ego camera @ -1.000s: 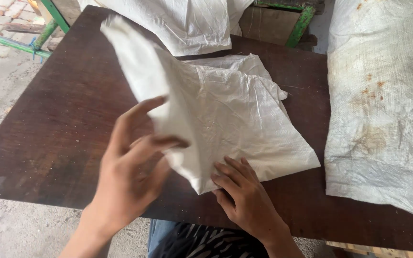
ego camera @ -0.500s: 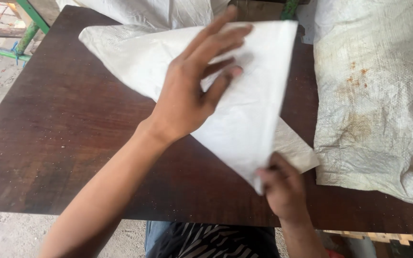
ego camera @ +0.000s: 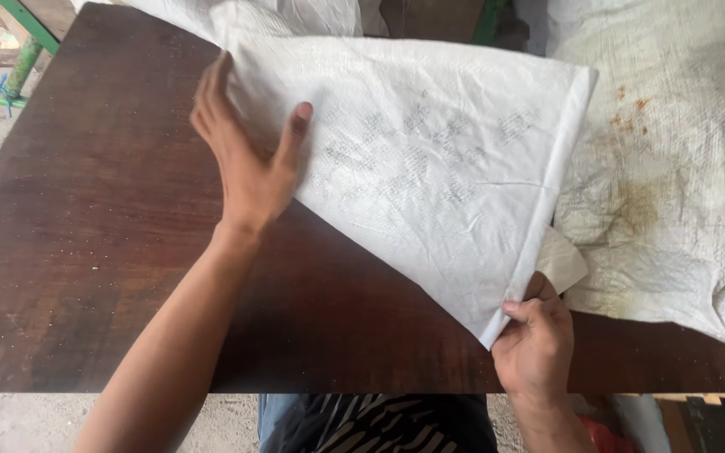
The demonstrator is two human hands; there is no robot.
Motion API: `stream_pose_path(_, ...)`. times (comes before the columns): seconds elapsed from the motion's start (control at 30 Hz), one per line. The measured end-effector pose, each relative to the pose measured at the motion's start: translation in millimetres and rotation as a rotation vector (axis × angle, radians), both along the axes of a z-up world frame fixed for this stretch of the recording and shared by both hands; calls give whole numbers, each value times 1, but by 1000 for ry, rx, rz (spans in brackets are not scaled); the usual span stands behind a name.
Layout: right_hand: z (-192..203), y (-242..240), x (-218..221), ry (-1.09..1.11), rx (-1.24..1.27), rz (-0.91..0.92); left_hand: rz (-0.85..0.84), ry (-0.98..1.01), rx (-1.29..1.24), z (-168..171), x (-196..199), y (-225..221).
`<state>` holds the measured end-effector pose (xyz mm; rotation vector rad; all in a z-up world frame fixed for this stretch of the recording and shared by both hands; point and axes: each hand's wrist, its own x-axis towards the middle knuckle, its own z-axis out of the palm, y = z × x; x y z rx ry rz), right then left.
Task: Folding and flattening large woven plastic bags on a table.
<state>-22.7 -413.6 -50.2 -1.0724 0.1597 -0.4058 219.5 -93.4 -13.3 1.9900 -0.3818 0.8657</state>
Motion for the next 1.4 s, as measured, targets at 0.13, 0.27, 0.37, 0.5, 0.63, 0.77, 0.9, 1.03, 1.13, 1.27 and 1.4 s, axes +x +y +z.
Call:
stream_pose_path(0.13,9,6,-1,21,20,-72,88,-76,9,-2,3,4)
stream_pose_path(0.27,21,15,0,9,38,-58,67,2,-82,-5,-5,6)
stream_pose_path(0.37,23,17,0,1,50,-48,62,59,-125,-12,-3,7)
stream_pose_path(0.5,13,11,-2,-37,84,-51,107,113,-137,-4,-3,10)
stream_pose_path(0.63,24,15,1,0,125,-94,32,93,-163,2,-2,18)
stream_pose_path(0.77,25,15,2,-3,131,-70,-274,305,-336,-6,9,26)
stream_pose_path(0.9,39,16,1,32,-43,-15,-391,308,-344,-2,8,29)
stream_pose_path(1.03,25,-12,-7,-10,-543,47,-371,345,-298,-2,14,34)
stream_pose_path(1.13,52,-14,-6,207,-1386,-41,-400,322,-277,2,10,35)
stream_pose_path(1.27,75,-14,-1,448,-1802,-18,-419,288,-268,14,4,32)
stream_pose_path(1.4,85,-9,7,434,-1807,75,-342,318,-272,8,15,39)
